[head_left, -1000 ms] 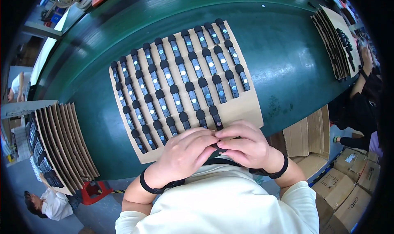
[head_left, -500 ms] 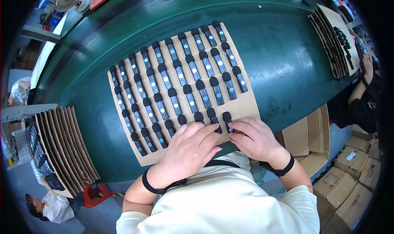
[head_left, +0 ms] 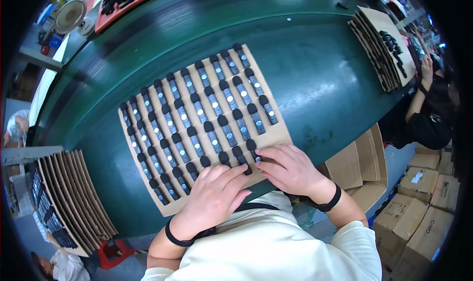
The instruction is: Assembling small electronic modules onto a template board at a factory workstation.
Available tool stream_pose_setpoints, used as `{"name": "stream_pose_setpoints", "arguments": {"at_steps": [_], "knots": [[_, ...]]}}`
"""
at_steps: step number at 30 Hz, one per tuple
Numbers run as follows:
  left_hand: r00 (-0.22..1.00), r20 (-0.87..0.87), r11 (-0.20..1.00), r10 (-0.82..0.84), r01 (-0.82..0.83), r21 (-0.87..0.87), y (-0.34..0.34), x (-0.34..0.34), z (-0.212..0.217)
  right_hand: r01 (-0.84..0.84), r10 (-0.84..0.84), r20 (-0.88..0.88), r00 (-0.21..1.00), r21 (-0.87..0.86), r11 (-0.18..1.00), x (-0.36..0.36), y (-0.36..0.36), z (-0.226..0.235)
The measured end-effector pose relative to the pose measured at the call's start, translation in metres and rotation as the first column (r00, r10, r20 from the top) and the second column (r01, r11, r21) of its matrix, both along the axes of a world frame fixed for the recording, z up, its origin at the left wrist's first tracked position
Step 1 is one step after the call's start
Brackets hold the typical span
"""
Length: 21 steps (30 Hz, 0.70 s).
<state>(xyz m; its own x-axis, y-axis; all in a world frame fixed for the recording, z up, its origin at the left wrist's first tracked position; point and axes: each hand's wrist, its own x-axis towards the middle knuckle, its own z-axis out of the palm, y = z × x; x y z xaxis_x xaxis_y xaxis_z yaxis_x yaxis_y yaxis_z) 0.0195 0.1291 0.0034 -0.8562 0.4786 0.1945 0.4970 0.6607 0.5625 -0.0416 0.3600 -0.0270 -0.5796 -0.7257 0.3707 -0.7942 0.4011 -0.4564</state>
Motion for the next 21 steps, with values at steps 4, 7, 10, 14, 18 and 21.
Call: {"name": "stream_pose_setpoints", "arguments": {"at_steps": [4, 7, 10, 14, 18, 21], "knots": [[0.998, 0.063, 0.985, -0.002, -0.009, 0.175, -0.012, 0.002, 0.02, 0.019, -0.019, -0.012, 1.0, 0.012, 1.0, 0.002, 0.005, 0.006], [0.998, 0.049, 0.932, -0.028, 0.009, 0.362, -0.029, 0.001, 0.067, 0.03, -0.03, -0.023, 0.999, 0.025, 0.999, 0.002, 0.007, 0.011], [0.986, -0.01, 0.902, -0.166, 0.155, 0.403, -0.056, 0.008, 0.132, 0.003, -0.002, -0.038, 0.999, 0.029, 1.0, -0.001, 0.002, 0.018], [0.966, -0.23, 0.884, -0.12, 0.21, 0.418, -0.046, 0.016, 0.173, -0.039, 0.04, -0.064, 0.997, 0.02, 0.999, -0.004, -0.008, 0.026], [0.968, -0.039, 0.908, -0.247, 0.245, 0.338, -0.033, 0.002, 0.217, -0.018, 0.022, -0.093, 0.995, 0.035, 0.999, -0.005, -0.006, 0.03], [0.999, -0.013, 0.935, -0.035, 0.037, 0.352, -0.026, 0.021, 0.225, 0.004, 0.001, -0.101, 0.995, 0.057, 0.998, -0.009, -0.003, 0.034]]}}
